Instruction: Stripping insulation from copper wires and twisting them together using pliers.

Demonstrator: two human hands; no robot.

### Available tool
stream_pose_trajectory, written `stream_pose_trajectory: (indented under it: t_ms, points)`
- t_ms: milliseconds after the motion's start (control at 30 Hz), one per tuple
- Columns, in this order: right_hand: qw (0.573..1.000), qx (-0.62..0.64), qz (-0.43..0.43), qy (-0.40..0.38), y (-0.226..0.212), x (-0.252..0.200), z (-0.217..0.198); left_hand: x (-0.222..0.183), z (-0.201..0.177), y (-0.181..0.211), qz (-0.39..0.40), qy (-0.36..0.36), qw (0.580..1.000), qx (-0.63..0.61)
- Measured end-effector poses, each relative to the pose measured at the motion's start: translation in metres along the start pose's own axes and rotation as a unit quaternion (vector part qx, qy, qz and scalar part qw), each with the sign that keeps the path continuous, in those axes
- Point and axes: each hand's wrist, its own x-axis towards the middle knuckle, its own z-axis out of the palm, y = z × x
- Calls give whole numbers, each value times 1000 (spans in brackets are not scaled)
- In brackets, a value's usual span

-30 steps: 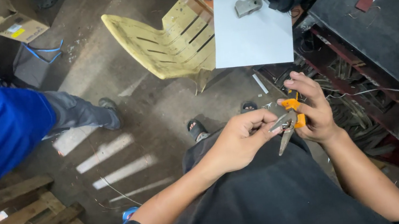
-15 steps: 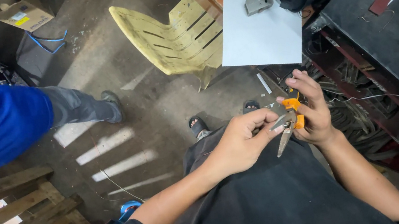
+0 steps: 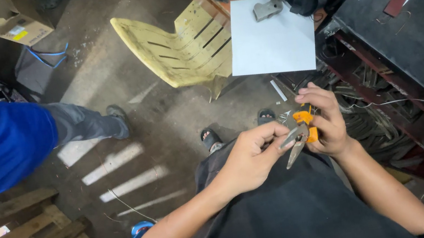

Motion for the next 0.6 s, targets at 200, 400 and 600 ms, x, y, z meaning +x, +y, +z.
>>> stream_pose_trajectory:
  t_ms: [200, 400, 600]
  points:
    - [1000, 11, -16, 3, 10, -13, 0, -3, 0, 1, 2, -17, 1000, 5]
    - [999, 24, -35, 14, 15, -27, 1, -6, 0, 7, -3, -33, 999, -5]
    - [998, 48, -34, 12, 13, -27, 1, -6, -3, 3, -8, -73, 997, -28]
